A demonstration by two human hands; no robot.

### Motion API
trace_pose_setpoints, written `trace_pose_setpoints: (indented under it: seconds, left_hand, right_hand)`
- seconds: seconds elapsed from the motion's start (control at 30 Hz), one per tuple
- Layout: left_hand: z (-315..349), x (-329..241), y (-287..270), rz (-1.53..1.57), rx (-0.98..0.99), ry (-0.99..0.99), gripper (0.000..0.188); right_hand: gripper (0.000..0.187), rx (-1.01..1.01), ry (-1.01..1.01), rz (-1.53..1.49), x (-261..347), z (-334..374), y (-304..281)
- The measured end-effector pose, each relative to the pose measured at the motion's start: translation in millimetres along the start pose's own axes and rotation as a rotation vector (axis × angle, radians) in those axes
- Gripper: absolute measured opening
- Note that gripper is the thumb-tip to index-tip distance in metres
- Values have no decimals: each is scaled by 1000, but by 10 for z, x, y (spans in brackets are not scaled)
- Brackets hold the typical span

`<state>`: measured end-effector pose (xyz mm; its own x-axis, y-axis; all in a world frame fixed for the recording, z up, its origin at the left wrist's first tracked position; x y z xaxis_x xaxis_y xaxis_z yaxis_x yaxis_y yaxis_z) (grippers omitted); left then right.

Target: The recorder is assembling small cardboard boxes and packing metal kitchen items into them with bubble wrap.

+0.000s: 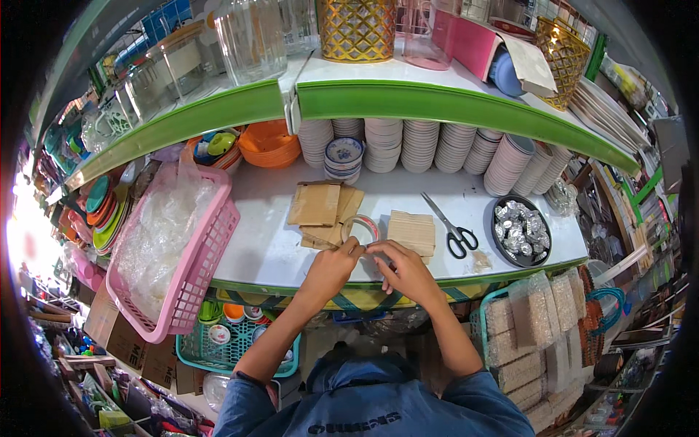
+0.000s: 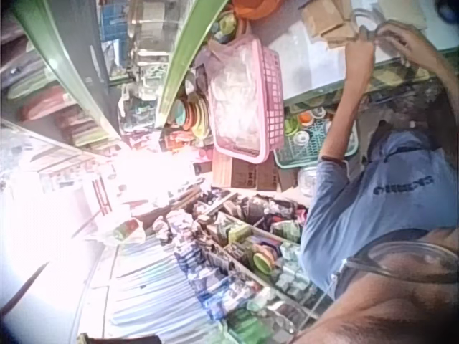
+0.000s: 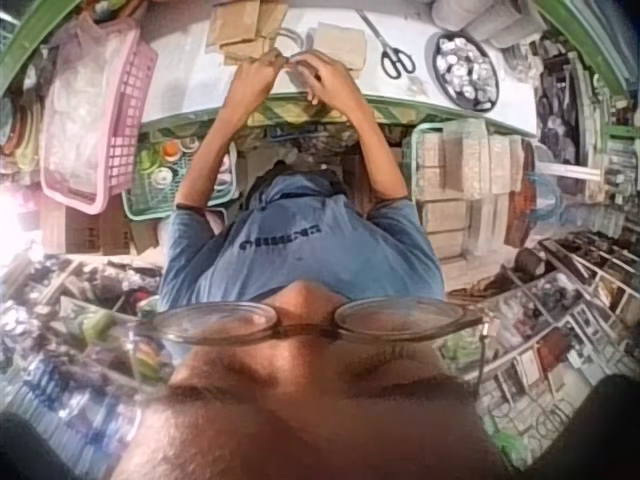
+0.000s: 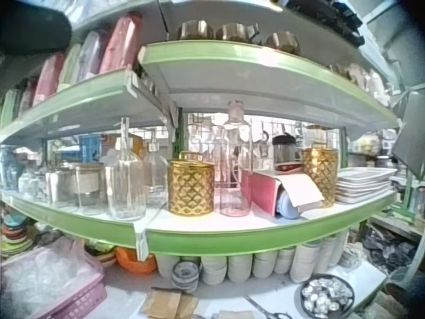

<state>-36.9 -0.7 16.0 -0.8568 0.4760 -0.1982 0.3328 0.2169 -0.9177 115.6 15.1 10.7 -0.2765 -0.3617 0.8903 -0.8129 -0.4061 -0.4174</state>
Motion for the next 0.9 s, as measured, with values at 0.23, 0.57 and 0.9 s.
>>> trace_pose_setpoints:
  seconds: [0.23, 0.57, 0.9]
  left_hand:
    - [97, -82, -481, 532, -122, 71, 17]
    - [192, 5, -244, 862, -96, -69, 24]
    - [14, 24, 455, 1117, 152, -78, 51]
  right_hand:
    - [21, 37, 45, -97, 1, 36, 66]
    - [31, 40, 99, -99, -55, 224, 191]
    - [30, -102, 320, -329, -195, 427, 259]
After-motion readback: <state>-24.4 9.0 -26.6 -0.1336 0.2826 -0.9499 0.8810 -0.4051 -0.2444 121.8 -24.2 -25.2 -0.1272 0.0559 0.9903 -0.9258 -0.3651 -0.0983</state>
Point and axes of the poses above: each hand's wrist, its own z-axis away from the middle knuckle, its own y-axis out of the palm, x = y × z, the point moved 5 cm from there along -z, towards the middle knuckle, and after that the axes turned 1 degree about -z, right-handed, at the moved point
